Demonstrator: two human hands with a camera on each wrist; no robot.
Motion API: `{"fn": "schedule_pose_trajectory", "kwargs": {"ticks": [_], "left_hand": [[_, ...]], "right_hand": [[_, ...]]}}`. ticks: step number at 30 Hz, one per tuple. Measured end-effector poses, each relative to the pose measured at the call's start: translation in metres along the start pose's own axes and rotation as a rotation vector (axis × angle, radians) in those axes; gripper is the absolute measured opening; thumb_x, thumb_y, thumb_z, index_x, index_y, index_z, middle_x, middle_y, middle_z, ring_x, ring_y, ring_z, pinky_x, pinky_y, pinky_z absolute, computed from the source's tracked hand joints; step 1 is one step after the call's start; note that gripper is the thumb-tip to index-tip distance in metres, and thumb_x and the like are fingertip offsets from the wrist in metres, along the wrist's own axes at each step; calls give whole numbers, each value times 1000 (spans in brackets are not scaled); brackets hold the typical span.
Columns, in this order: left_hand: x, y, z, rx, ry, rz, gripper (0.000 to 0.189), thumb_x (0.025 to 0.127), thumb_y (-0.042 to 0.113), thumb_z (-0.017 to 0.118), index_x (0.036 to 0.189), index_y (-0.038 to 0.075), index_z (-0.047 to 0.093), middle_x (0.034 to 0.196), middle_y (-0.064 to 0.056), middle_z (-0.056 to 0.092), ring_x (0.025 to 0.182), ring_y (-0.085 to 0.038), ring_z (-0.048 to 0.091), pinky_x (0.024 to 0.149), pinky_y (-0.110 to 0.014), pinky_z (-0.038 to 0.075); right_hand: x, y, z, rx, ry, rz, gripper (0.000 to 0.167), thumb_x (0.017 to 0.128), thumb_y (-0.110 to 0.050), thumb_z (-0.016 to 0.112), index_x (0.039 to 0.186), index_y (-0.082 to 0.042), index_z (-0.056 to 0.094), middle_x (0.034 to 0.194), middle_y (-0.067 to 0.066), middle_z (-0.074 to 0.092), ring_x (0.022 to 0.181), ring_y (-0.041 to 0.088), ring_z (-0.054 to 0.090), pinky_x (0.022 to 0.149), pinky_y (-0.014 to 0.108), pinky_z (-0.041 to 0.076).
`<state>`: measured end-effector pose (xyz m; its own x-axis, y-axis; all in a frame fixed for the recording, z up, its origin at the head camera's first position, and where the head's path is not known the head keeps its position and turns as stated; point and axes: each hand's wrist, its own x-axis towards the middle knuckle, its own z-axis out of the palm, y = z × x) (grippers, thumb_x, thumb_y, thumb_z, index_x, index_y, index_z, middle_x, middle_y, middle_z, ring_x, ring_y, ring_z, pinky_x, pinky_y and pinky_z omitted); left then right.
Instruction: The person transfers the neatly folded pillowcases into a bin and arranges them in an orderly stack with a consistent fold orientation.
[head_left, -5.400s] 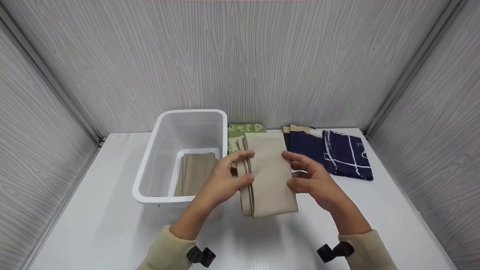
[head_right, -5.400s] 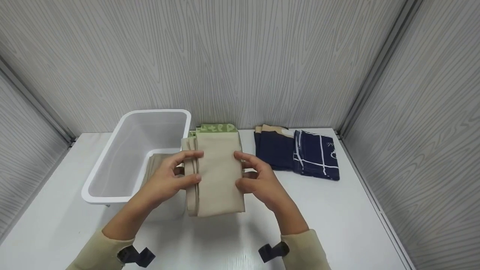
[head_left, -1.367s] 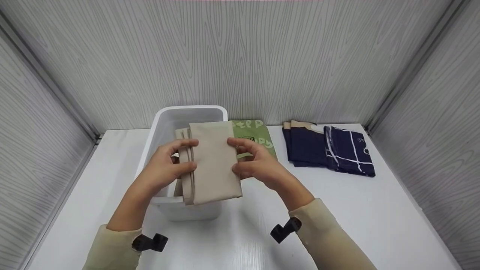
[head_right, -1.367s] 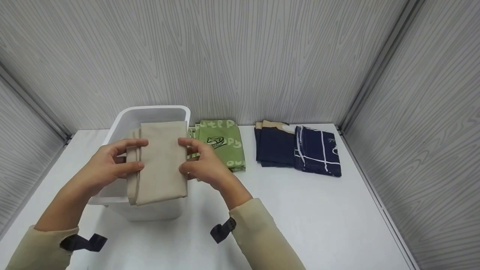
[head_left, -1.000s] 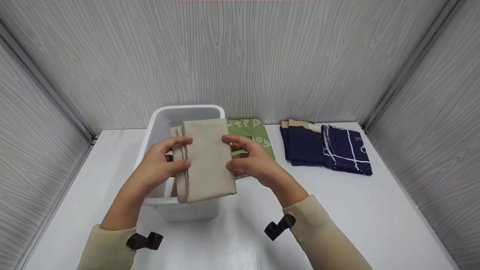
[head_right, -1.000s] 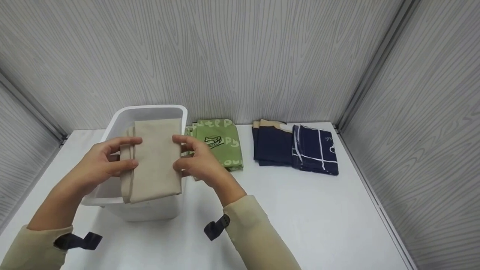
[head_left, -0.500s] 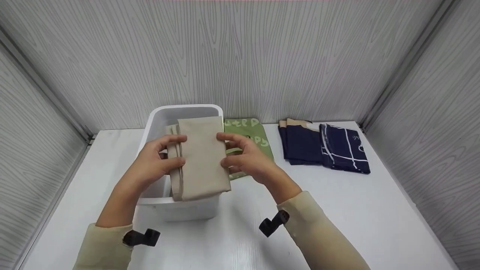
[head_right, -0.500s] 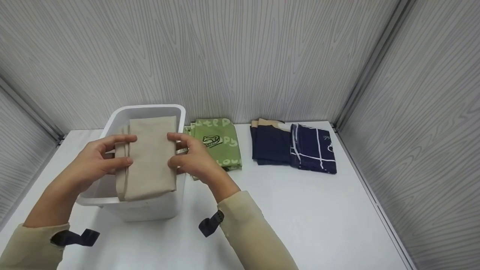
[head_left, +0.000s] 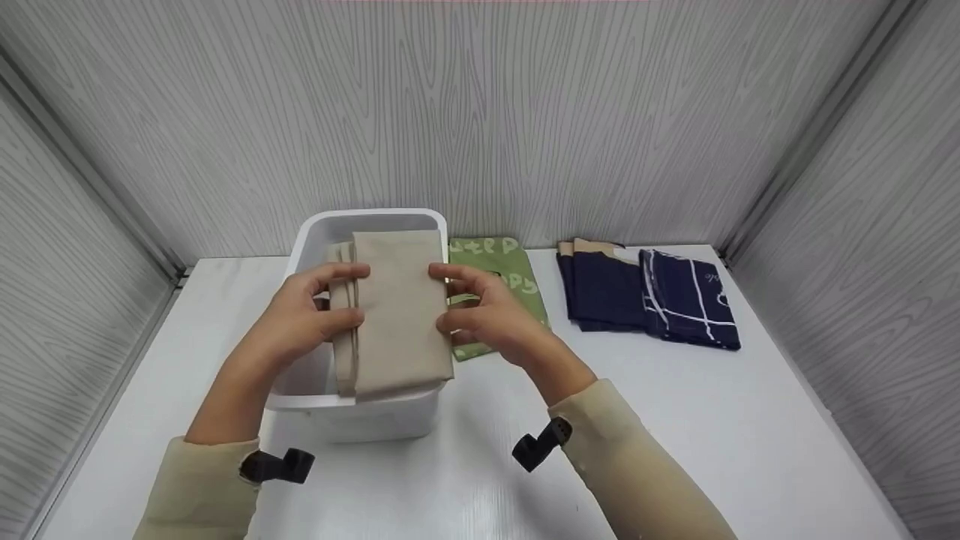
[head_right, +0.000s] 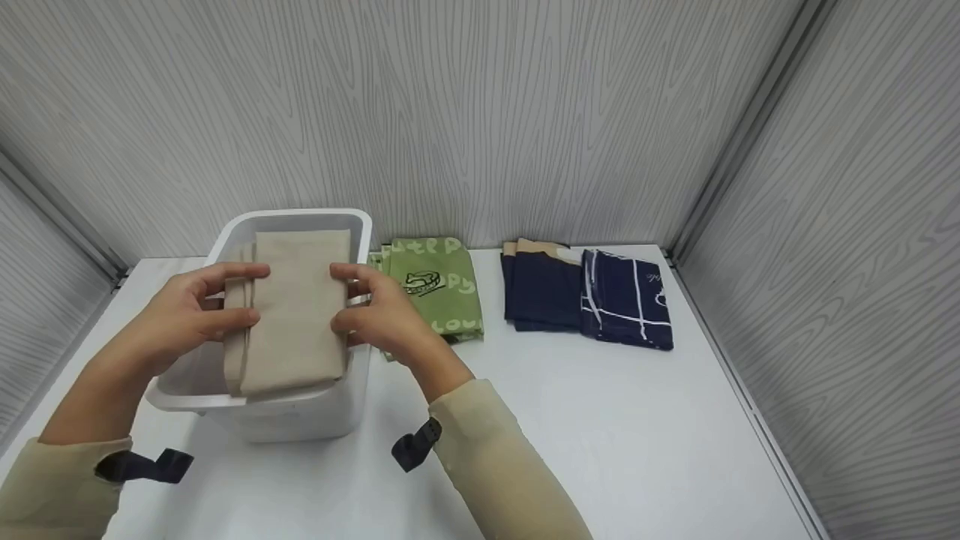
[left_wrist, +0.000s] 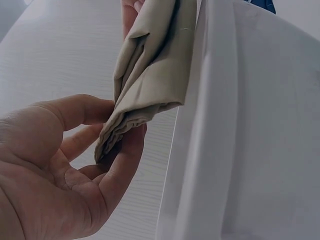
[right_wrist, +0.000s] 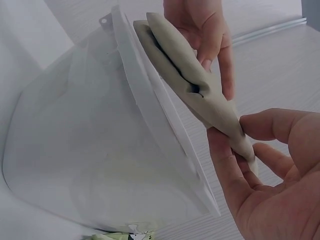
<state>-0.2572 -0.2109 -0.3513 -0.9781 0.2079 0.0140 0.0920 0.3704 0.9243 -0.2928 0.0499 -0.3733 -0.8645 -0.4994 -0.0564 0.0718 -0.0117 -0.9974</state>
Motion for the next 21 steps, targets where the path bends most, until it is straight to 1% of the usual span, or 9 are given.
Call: {"fn": "schedule_pose_trajectory", "kwargs": {"ticks": [6,12,21], "left_hand": [[3,2,-2,55,3,-8,60,88,5,68,145,9,50,139,-19,49,108,-29,55,71,-29,53],[5,4,-5,84,7,-2,60,87,5,67,145,9,50,137,-21,50,108,-30,54,71,-30,52],[7,6,-10,132,5,-11,59,88,7,67,145,10,50,141,-21,48,114,-34,53,74,-33,51]], "right_hand": [[4,-1,2,-20,13,-3,68,82,11,63,144,-13,51,127,15,51,101,26,63,77,40,60],[8,-3,6,-34,25,-5,68,81,11,64,143,-13,52,126,14,52,97,25,63,75,39,60],[11,-6,10,-74,25,-10,68,80,9,65,143,-13,53,128,14,52,101,26,62,78,40,60]]}}
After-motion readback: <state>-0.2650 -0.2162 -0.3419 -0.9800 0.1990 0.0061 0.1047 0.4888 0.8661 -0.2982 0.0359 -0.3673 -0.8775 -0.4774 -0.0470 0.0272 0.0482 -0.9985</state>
